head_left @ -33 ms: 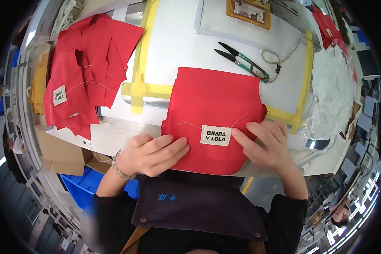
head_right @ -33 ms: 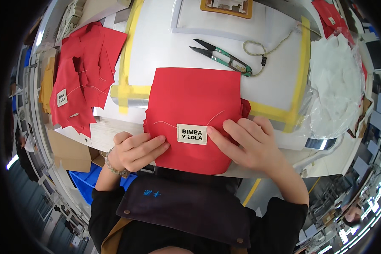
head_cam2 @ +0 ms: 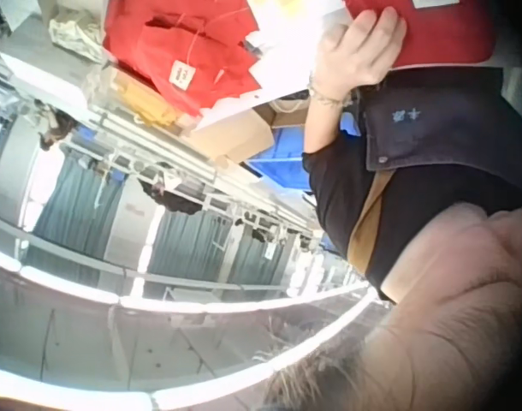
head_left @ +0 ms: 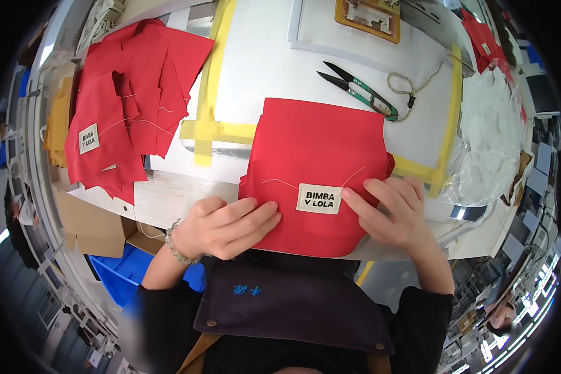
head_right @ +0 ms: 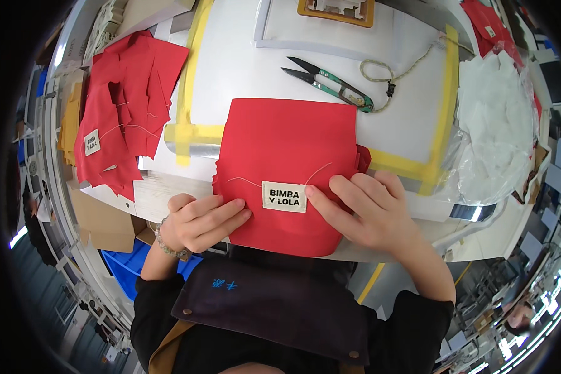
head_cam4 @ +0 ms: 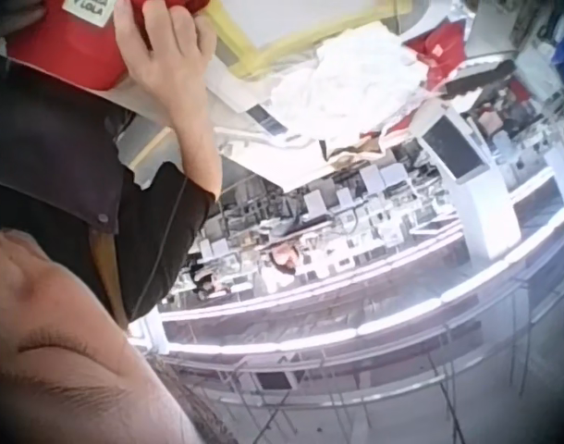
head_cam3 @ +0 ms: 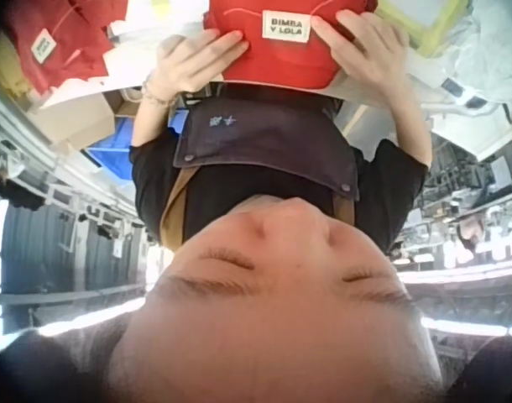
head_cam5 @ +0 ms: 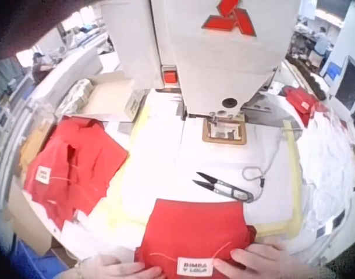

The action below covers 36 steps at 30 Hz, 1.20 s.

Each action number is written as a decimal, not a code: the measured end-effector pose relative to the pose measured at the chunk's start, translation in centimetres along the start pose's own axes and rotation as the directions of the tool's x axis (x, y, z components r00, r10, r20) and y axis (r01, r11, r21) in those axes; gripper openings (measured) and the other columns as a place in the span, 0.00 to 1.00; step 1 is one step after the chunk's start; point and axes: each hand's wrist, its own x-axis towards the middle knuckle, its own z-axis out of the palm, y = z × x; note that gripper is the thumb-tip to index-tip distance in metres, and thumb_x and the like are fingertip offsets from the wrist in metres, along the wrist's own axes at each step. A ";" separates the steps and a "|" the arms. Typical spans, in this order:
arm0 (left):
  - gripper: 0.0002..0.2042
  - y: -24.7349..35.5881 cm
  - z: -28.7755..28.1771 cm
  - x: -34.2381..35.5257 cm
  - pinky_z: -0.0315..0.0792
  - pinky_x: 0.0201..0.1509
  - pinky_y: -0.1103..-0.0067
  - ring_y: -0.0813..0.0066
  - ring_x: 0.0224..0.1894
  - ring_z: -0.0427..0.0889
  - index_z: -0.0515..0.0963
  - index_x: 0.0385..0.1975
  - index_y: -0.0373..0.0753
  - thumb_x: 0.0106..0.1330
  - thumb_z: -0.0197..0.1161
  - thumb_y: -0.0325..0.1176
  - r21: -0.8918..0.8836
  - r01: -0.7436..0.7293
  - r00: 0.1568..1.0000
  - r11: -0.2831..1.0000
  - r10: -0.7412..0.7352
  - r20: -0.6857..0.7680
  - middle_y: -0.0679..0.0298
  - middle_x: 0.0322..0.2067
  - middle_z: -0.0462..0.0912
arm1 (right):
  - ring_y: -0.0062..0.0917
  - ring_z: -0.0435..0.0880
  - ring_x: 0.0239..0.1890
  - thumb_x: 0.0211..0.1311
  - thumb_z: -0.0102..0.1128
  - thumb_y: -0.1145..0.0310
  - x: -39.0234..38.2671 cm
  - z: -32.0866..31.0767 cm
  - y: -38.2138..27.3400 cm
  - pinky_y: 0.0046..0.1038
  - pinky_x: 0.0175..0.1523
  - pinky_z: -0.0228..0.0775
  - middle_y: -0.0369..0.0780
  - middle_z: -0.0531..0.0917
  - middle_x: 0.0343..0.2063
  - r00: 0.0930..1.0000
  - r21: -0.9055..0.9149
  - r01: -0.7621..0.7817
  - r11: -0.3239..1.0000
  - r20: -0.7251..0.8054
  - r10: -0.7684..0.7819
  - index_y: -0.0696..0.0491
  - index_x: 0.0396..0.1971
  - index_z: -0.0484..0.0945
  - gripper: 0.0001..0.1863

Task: The person sews white labels onto red fabric pieces using a sewing machine. They align each label, guide the fabric through the machine, and trim excess thread with scissors. The finished pieces are stacked on the table.

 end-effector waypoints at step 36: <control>0.25 -1.4 -0.3 2.2 0.53 0.47 0.72 0.75 0.46 0.71 0.80 0.51 0.60 0.47 0.63 0.43 0.022 0.132 0.968 0.991 -0.134 0.212 0.75 0.46 0.76 | 0.25 0.72 0.37 0.33 0.62 0.73 -1.3 1.1 -0.1 0.28 0.42 0.62 0.31 0.76 0.41 0.996 0.117 -0.081 0.990 -0.035 0.086 0.42 0.42 0.86 0.27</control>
